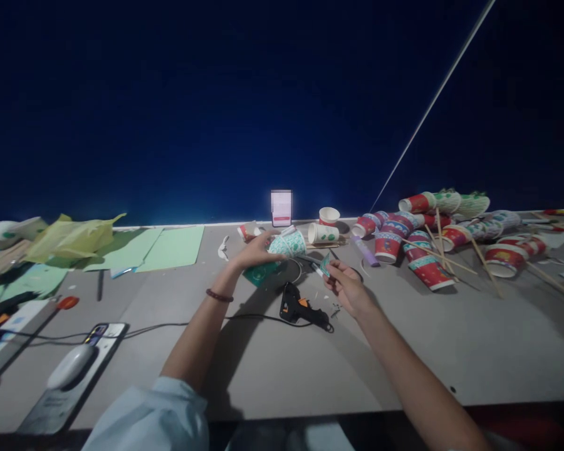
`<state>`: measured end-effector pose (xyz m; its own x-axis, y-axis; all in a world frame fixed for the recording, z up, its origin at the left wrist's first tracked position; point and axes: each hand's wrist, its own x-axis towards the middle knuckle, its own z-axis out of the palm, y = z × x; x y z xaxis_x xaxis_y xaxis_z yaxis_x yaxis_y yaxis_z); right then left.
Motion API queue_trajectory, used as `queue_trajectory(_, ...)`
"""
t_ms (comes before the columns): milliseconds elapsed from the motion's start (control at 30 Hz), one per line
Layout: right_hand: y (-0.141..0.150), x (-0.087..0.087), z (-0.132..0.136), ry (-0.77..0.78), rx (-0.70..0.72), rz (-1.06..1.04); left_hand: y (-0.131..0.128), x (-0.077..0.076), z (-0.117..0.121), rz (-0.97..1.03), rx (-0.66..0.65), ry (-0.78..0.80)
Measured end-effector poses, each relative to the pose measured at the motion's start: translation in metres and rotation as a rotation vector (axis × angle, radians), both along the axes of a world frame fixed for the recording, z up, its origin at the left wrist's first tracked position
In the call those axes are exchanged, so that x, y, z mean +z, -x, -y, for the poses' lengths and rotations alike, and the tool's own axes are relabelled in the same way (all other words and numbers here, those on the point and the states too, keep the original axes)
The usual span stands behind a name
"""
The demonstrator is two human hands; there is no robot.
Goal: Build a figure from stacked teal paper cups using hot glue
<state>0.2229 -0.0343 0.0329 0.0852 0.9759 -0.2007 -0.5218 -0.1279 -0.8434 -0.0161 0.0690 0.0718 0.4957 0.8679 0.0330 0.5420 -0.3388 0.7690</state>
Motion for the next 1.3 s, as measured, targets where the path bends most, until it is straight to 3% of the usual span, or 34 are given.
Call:
queue_trajectory(100, 0.002, 0.002, 0.001, -0.064, -0.033, 0.057, 0.018, 0.010, 0.015, 0.022, -0.094, 0.055)
queue_trajectory(233, 0.005, -0.001, 0.004, -0.192, -0.091, 0.161, 0.031, 0.008, 0.034, 0.019, -0.177, 0.025)
queue_trajectory(367, 0.007, -0.008, 0.007, -0.273, -0.070, 0.383, 0.032, 0.002, 0.053, 0.020, -0.196, 0.004)
queue_trajectory(533, 0.009, -0.012, 0.011, -0.395, -0.061, 0.661, 0.026, 0.005, 0.070, 0.050, -0.244, 0.028)
queue_trajectory(800, 0.011, -0.016, 0.013, -0.524, -0.065, 0.887, 0.027, 0.002, 0.074, 0.089, -0.244, 0.093)
queue_trajectory(1300, 0.012, -0.016, 0.014, -0.540, -0.059, 0.925, 0.026, 0.004, 0.075, 0.117, -0.288, 0.132)
